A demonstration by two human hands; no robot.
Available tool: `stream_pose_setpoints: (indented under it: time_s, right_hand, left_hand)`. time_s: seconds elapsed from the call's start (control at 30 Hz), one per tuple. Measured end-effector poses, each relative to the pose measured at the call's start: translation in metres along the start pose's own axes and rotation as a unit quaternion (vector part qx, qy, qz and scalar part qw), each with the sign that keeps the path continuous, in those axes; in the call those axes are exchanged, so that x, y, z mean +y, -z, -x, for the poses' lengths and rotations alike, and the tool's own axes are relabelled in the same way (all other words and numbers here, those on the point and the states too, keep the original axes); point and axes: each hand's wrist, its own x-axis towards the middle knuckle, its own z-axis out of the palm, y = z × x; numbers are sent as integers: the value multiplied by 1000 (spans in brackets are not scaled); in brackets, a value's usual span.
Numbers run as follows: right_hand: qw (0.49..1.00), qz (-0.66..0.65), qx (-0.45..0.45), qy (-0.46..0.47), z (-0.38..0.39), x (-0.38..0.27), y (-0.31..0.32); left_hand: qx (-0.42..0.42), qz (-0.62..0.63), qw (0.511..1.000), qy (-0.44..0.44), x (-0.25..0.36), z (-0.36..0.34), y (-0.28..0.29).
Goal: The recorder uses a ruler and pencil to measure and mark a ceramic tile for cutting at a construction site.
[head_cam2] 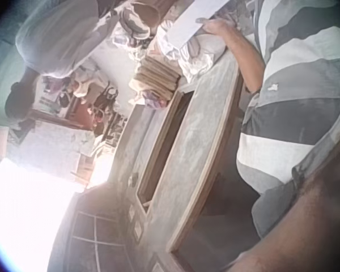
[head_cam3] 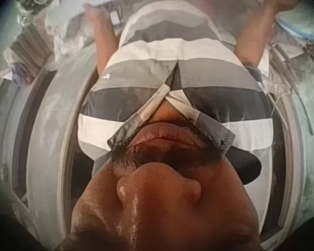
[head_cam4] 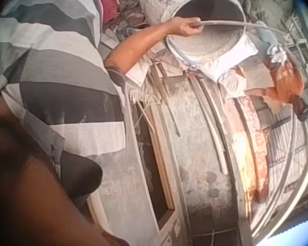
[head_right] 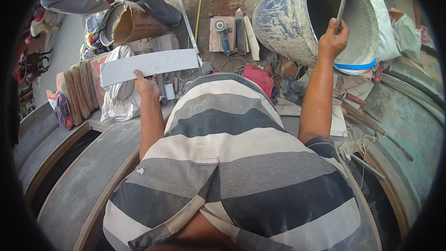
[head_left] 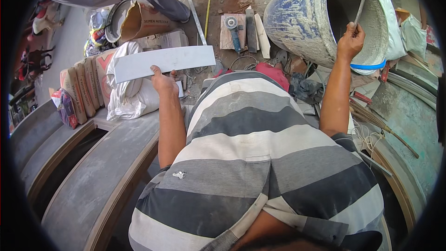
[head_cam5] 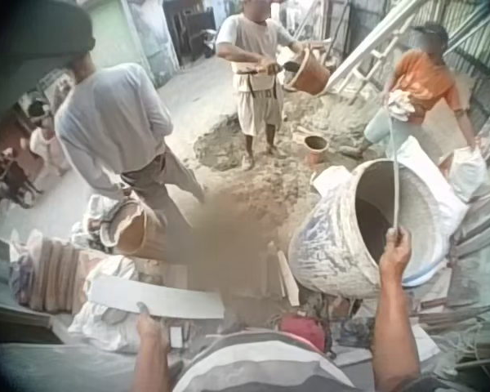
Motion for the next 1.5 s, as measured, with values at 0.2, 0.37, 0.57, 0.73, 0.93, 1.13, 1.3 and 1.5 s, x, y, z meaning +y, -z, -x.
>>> stream_pose_setpoints:
  time_s: [0.2, 0.37, 0.57, 0.73, 0.93, 1.13, 1.3, 1.5]
  right_hand:
    - [999, 35, -22, 14, 4, -14, 4]
    - [987, 116, -51, 95, 10, -28, 0]
    - [965, 186, -101, 153, 14, -40, -6]
    - [956, 233, -101, 148, 11, -31, -7]
    - [937, 306, -81, 150, 7, -27, -10]
    - [923, 354, -68, 135, 3, -25, -8]
    - [925, 363, -42, 102, 3, -17, -9]
    - [920, 378, -22, 100, 1, -11, -7]
  left_hand:
    - [52, -4, 999, 4, -1, 5, 22]
    - [78, -16, 997, -7, -1, 4, 46]
    - [149, -14, 989, 18, -9, -10, 84]
    - [165, -18, 986, 19, -8, -16, 105]
    - [148, -48, 987, 40, 3, -43, 127]
    - [85, -143, 985, 42, 21, -71, 138]
    - [48, -191, 980, 23, 35, -79, 124]
    - [-68, -226, 972, 15, 44, -88, 103]
